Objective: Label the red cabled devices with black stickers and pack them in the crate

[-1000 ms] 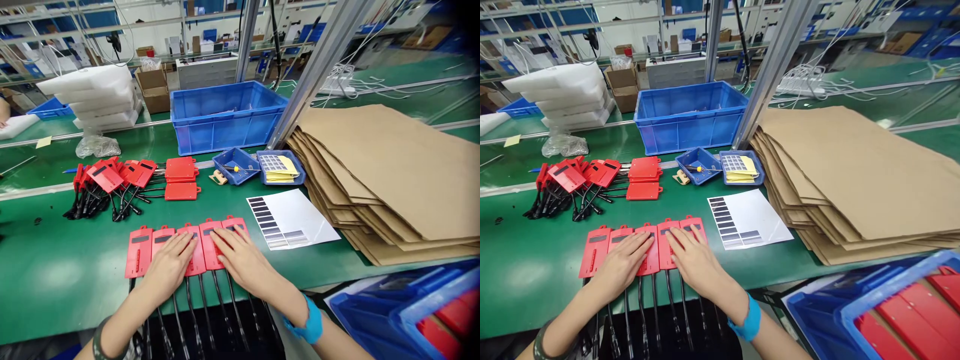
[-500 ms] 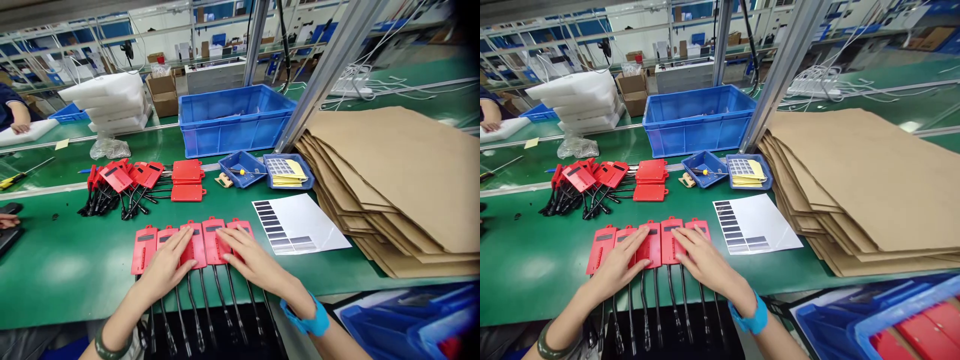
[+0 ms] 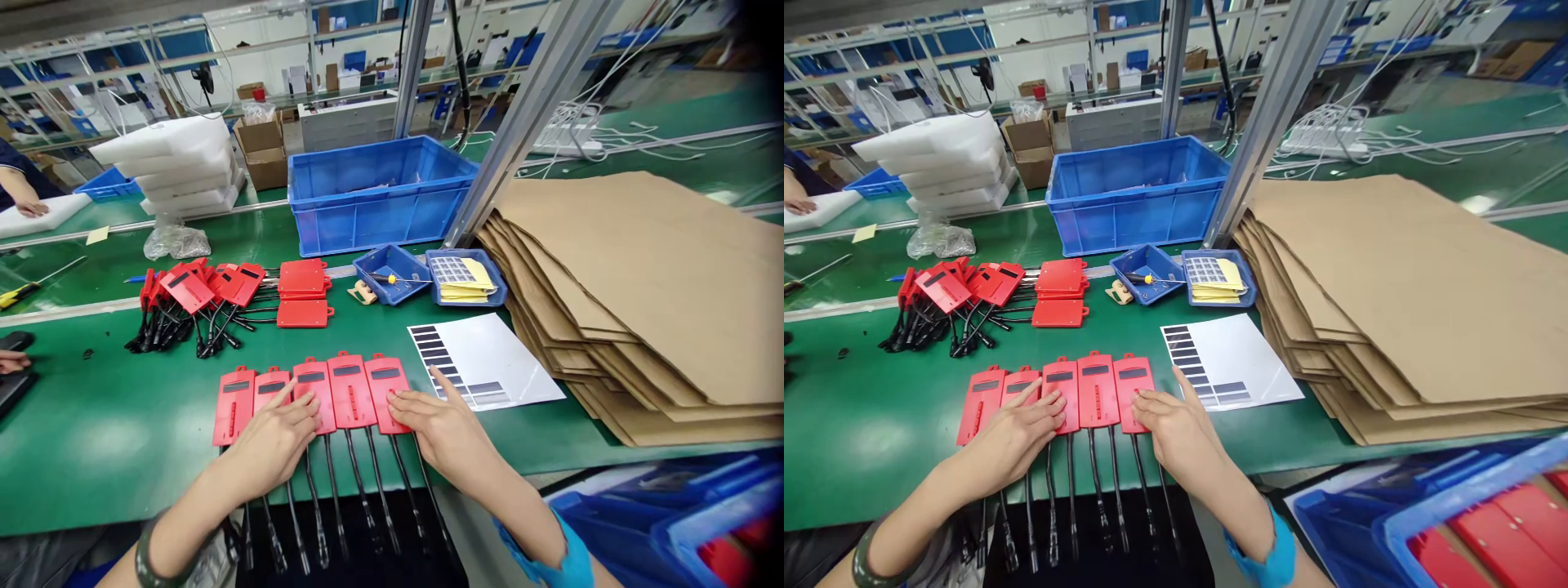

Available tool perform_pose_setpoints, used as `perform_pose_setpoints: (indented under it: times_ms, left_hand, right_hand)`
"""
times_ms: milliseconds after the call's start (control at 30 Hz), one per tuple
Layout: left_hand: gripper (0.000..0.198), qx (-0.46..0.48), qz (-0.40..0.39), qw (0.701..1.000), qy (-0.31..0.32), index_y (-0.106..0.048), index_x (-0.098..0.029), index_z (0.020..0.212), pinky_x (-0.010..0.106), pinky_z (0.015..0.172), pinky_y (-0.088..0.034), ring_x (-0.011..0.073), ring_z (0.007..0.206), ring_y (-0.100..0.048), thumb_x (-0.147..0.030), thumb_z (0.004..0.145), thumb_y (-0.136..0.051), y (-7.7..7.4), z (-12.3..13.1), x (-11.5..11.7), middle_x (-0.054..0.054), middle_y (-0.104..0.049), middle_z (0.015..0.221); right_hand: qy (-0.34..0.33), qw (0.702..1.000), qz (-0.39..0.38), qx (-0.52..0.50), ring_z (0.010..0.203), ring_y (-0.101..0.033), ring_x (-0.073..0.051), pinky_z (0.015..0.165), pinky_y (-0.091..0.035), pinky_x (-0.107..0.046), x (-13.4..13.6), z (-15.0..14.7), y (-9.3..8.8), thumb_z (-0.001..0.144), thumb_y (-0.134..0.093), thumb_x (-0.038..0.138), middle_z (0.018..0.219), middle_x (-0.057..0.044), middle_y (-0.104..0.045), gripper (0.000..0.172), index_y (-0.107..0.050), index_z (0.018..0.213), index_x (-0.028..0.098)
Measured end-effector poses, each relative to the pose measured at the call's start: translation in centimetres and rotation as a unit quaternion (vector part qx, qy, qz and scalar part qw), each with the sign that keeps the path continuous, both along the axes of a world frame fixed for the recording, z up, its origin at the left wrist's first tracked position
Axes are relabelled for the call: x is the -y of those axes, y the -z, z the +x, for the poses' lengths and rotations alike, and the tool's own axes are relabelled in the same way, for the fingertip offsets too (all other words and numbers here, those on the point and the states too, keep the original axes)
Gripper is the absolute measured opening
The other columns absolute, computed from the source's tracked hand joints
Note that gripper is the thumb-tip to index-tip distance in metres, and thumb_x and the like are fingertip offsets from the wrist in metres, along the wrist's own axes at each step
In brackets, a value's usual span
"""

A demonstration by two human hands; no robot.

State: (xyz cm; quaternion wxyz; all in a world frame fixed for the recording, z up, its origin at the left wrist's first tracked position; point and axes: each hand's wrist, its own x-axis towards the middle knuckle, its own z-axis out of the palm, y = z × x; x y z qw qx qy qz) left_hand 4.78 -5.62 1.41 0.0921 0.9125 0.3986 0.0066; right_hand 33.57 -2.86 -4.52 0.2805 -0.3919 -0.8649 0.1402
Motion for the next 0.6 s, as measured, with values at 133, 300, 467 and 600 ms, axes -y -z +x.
perform_pose_setpoints:
  times_ms: [133,300,467,600]
  left_hand:
    - [0.049,-0.003,-0.003,1.000,0.027,-0.051,-0.020,0.136,0.055,0.113,-0.035,0.0237,0.139,-0.037,-0.003,0.093,-0.034,-0.9,-2.5,0.2,0.008,-0.048,0.145]
    - [0.038,0.018,0.141,0.985,-0.100,-0.061,-0.017,0.124,0.046,0.108,-0.046,0.0208,0.129,-0.051,-0.008,0.095,-0.038,-1.1,-7.5,1.9,0.009,-0.059,0.134]
    - [0.035,-0.013,0.159,0.982,-0.103,-0.062,-0.016,0.123,0.045,0.104,-0.050,0.0206,0.122,-0.058,-0.013,0.096,-0.041,-1.1,-8.4,3.3,0.007,-0.063,0.128]
    - [0.041,-0.044,0.135,0.987,-0.075,-0.057,-0.016,0.130,0.042,0.103,-0.052,0.0202,0.126,-0.054,-0.010,0.095,-0.037,-0.4,-7.3,3.6,0.007,-0.057,0.136]
  right_hand:
    - [-0.034,0.997,-0.015,0.067,0.097,-0.068,-0.017,0.119,-0.028,-0.053,-0.8,-1.7,-1.9,0.079,-0.045,0.000,0.102,-0.001,-0.074,0.037,-0.072,0.093,0.021]
    - [-0.117,0.989,0.052,0.073,0.113,-0.062,-0.021,0.116,-0.036,-0.050,-0.6,-4.5,-1.9,0.079,-0.041,-0.001,0.117,-0.008,-0.070,0.044,-0.066,0.114,0.012]
    - [-0.118,0.984,-0.012,0.132,0.078,-0.068,-0.017,0.119,-0.027,-0.054,-1.7,-5.9,-1.7,0.066,-0.039,-0.006,0.074,-0.002,-0.071,0.037,-0.067,0.069,0.019]
    - [-0.138,0.984,-0.037,0.108,0.085,-0.069,-0.016,0.120,-0.027,-0.052,-2.1,-6.6,-3.1,0.072,-0.038,-0.004,0.091,-0.002,-0.074,0.044,-0.072,0.086,0.020]
